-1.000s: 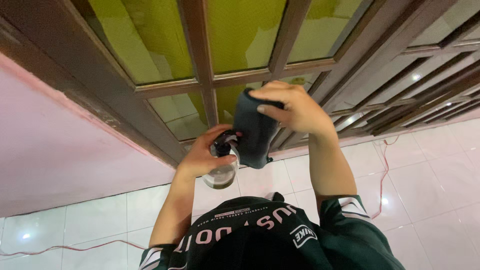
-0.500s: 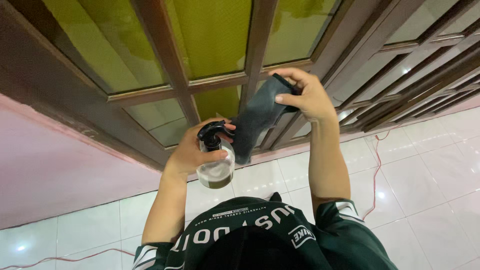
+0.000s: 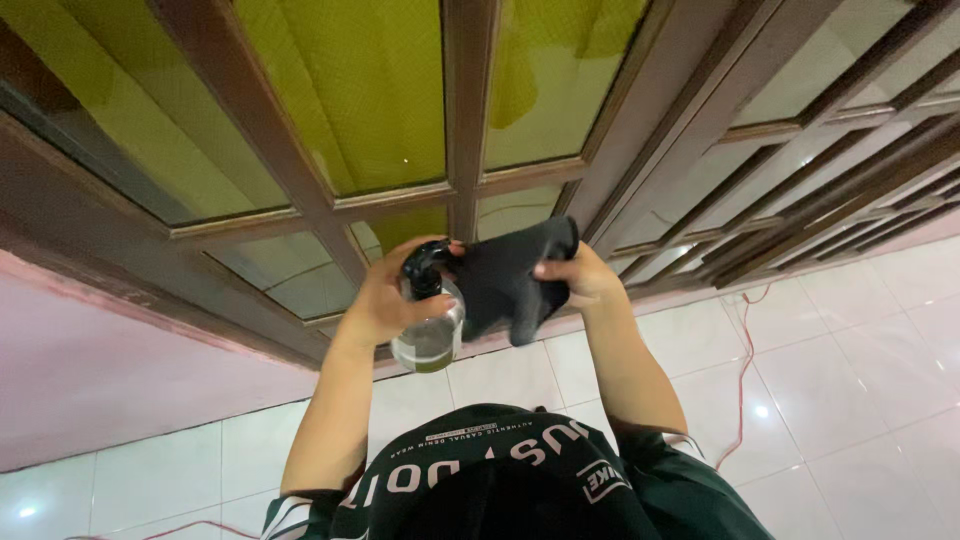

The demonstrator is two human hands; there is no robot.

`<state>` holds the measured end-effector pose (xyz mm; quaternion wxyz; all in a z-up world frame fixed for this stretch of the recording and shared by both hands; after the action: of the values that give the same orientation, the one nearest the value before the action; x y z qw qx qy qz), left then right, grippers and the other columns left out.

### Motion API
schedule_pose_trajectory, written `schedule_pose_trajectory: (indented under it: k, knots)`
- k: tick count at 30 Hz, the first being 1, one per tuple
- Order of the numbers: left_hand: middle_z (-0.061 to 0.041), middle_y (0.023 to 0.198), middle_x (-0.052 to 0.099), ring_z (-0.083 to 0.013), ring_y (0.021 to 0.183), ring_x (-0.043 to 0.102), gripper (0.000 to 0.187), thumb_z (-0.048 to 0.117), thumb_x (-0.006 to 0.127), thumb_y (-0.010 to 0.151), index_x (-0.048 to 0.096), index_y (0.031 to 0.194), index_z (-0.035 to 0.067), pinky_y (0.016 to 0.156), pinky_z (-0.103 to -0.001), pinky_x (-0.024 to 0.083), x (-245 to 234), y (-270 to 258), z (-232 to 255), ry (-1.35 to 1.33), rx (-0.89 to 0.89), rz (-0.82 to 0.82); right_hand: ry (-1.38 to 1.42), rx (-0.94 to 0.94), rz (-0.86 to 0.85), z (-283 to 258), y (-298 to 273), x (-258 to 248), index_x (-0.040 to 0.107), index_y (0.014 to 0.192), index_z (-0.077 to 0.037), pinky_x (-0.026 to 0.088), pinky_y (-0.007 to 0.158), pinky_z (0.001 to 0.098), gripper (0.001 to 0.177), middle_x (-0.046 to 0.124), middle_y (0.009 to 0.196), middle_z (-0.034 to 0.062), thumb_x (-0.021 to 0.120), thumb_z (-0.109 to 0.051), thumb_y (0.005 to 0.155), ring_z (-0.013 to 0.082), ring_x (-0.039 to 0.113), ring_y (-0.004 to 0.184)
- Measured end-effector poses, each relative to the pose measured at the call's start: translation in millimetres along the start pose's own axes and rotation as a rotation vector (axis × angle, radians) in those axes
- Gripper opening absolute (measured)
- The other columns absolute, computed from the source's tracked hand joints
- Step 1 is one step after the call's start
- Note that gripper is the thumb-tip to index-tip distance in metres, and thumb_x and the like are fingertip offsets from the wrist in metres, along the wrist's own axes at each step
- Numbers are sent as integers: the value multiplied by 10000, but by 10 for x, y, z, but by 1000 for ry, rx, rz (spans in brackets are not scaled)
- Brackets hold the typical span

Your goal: The person sprays a liquid onto the glass panels and wooden frame of a door using a spray bottle and wipes them with a cloth.

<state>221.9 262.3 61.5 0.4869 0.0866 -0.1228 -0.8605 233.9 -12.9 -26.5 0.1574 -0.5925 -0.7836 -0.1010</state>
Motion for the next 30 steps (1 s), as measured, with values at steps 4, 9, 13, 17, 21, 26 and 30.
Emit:
schedule_pose_trajectory:
  k: [4, 9, 13, 17, 21, 26, 30]
  knots:
    - [-41, 1260, 645, -163, 1043, 692, 593, 70, 877, 715, 677, 1273, 96, 936, -311, 542, -16, 104, 78, 315, 54, 134, 445, -148, 235, -217, -28, -191, 616, 1294, 45, 531, 1034, 455, 452, 712, 1211, 156, 773, -113, 900, 299, 687, 1122]
    - [-40, 1336, 629, -176, 1104, 669, 642, 61, 854, 747, 607, 1338, 107, 973, -313, 532, 30, 253, 334, 197, 89, 293, 421, -407, 339, -587, -188, -41, 607, 1303, -4, 522, 1058, 463, 434, 696, 1253, 133, 748, -140, 917, 298, 670, 1170]
    - [-44, 1361, 581, -177, 1069, 682, 648, 83, 823, 780, 606, 1389, 123, 934, -306, 564, -2, 333, 696, 239, 116, 387, 364, -489, 241, -677, -200, 69, 587, 1334, 6, 492, 1110, 457, 391, 671, 1313, 121, 735, -110, 991, 288, 636, 1245]
    - [-75, 1235, 581, -198, 1072, 662, 473, 68, 856, 796, 681, 1235, 95, 949, -322, 563, -35, 330, 986, 425, 281, 461, 287, -554, 225, -692, -170, 168, 588, 1337, 2, 494, 1111, 452, 387, 677, 1309, 127, 732, -116, 997, 290, 640, 1240]
    - [-92, 1202, 571, -216, 1054, 634, 401, 75, 867, 810, 674, 1162, 68, 923, -330, 531, -60, 290, 1055, 582, 334, 530, 248, -577, 314, -585, -130, 236, 577, 1356, -15, 499, 1090, 455, 414, 665, 1308, 113, 711, -142, 986, 279, 633, 1238]
    - [-104, 1281, 523, -202, 1056, 653, 467, 115, 805, 848, 638, 1278, 42, 949, -324, 566, -157, 242, 967, 360, 296, 537, 221, -585, 323, -344, -10, 326, 530, 1402, -19, 475, 1099, 452, 478, 631, 1338, 92, 725, -164, 990, 264, 606, 1268]
    - [-100, 1225, 529, -207, 1035, 655, 411, 95, 841, 844, 656, 1206, 34, 917, -327, 557, -320, 125, 953, 512, 244, 621, -152, -704, 231, -449, -46, 593, 489, 1453, -27, 425, 1164, 431, 509, 602, 1383, 86, 707, -135, 1006, 258, 572, 1289]
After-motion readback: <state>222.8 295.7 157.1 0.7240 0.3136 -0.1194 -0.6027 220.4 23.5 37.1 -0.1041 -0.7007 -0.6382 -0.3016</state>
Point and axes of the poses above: each hand's wrist, its own y-axis towards the middle knuckle, its own x-axis out of the palm, z = x × y, the point moved 6 cm from there along y, towards the middle knuckle
